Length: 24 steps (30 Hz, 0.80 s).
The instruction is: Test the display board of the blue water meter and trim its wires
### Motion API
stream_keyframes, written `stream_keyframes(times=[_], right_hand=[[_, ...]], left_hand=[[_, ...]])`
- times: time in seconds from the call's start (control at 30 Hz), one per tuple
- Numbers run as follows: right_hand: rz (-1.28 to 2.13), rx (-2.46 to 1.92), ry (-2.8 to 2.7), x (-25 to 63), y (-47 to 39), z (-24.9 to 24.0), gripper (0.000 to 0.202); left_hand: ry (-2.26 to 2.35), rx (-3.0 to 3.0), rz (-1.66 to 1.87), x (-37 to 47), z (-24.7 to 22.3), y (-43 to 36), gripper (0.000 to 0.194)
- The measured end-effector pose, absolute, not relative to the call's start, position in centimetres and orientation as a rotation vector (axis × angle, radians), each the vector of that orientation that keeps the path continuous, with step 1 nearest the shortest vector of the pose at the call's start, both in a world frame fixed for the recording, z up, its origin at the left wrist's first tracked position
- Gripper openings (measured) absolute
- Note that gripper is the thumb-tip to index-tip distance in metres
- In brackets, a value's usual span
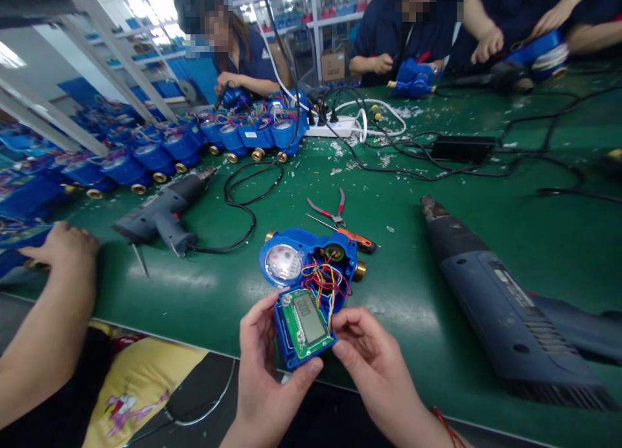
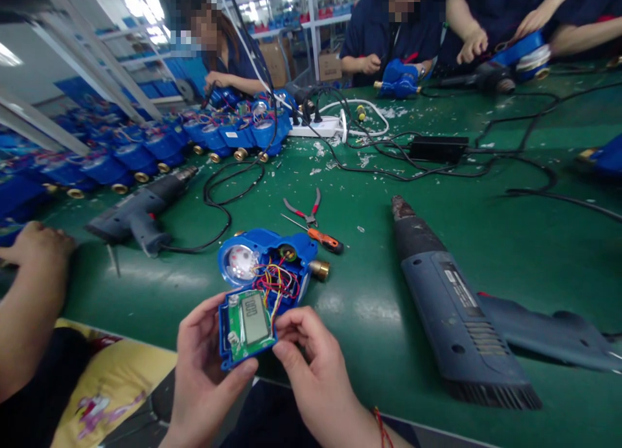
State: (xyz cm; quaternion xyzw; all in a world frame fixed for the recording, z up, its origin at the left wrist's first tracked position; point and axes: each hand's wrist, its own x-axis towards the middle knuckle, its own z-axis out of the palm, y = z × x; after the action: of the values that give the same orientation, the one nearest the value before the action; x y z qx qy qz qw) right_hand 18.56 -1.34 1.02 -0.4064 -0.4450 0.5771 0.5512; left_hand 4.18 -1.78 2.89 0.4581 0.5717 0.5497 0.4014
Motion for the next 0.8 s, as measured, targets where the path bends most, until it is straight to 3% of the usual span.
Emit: stream_keyframes(times=[0.47, 0.57, 0.7, 0.8], right_hand=[[1.333, -0.981, -1.132, 18.4, -1.3, 0.4, 0.009], [1.228, -0.988, -1.219, 18.5, -1.4, 0.5, 0.014], [1.041, -0.996, -1.353, 18.6, -1.5, 0.9, 0.019], [0.928, -0.985, -1.434, 18.5, -1.3, 1.1, 0.02]], left_hand=[[1.194, 1.545, 1.466, 1.8, 0.3, -0.7, 0.071], [1.105, 1.583, 1.46, 1.4, 0.3, -0.8, 0.056], [1.129, 1.625, 1.334, 1.4, 1.2, -0.8, 0.021], [1.143, 1.565, 1.355, 1.5, 1.7, -0.7, 0.016]])
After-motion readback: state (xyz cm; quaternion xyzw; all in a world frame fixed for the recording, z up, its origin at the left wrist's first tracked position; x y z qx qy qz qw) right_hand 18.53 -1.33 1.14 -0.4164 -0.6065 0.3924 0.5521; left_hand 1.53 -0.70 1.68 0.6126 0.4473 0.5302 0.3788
